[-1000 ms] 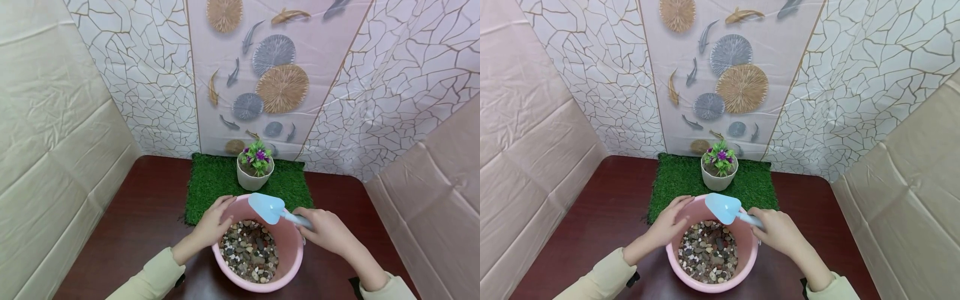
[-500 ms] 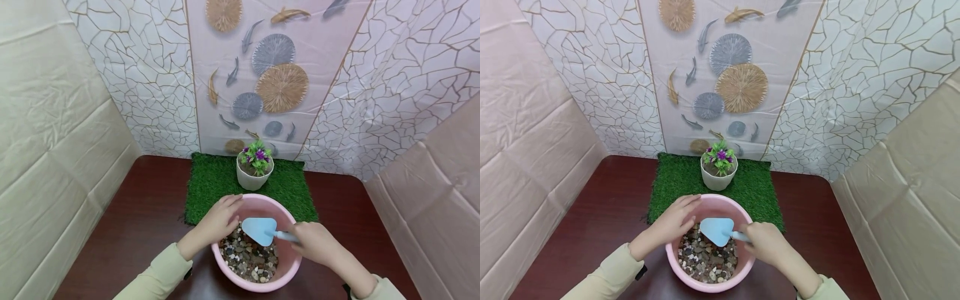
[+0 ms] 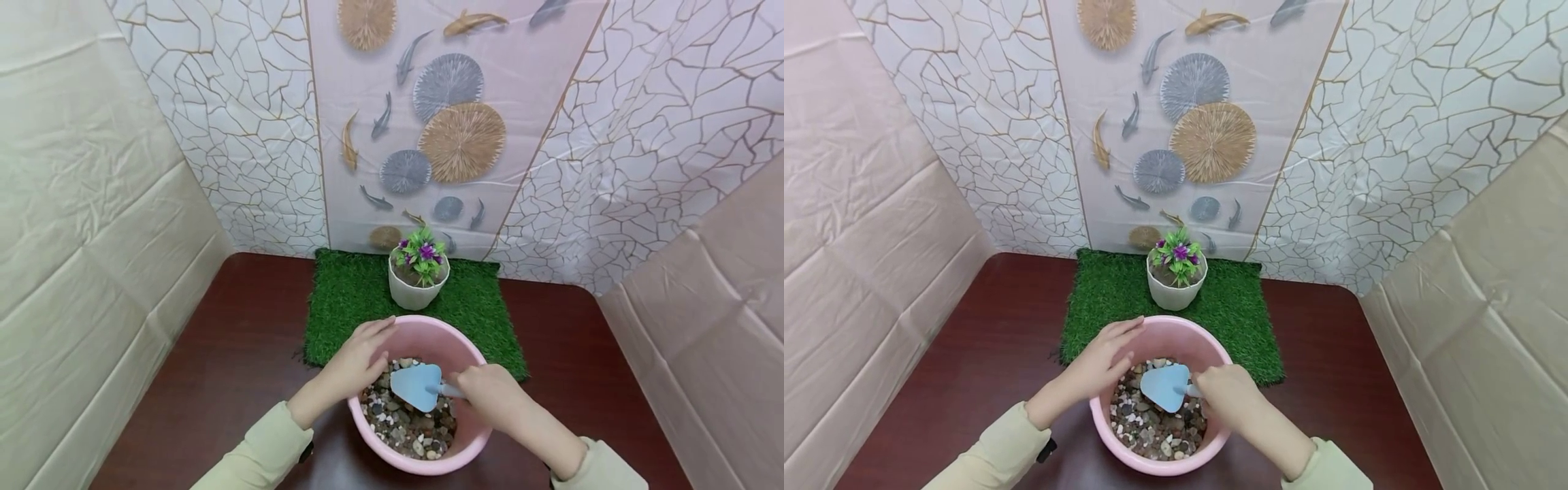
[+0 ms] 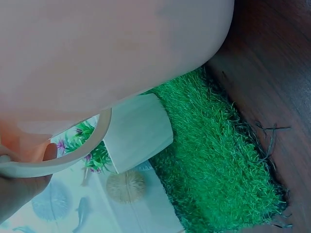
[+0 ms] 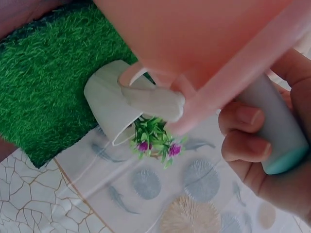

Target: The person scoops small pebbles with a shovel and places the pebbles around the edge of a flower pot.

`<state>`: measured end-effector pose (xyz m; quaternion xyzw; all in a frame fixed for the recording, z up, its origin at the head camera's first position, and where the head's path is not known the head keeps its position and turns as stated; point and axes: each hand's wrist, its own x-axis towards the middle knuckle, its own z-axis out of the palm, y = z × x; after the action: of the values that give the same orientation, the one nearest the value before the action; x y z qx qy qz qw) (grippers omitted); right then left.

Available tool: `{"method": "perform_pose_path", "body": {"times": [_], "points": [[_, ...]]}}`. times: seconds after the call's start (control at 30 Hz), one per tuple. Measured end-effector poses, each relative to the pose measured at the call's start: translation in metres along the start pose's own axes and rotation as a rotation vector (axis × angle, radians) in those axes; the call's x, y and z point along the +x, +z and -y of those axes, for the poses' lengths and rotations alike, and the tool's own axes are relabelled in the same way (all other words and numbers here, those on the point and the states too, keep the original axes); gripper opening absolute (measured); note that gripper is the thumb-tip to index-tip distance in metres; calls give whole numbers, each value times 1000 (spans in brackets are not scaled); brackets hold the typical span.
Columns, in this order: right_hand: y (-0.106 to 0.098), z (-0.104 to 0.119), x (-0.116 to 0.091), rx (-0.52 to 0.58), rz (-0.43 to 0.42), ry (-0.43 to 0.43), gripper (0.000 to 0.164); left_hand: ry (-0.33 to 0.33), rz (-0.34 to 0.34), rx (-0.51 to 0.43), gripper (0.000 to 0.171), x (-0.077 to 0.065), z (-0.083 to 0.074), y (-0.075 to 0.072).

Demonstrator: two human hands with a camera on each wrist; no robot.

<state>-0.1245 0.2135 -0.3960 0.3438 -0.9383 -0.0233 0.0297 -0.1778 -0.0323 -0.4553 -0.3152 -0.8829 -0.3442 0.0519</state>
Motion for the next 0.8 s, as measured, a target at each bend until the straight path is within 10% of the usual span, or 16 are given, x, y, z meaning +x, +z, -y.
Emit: {"method": "perform_pose_path", "body": {"times": [0.8], "points": [[40, 3, 29, -64, -28, -81, 19, 8, -99, -47, 39, -4, -1, 4]]}}
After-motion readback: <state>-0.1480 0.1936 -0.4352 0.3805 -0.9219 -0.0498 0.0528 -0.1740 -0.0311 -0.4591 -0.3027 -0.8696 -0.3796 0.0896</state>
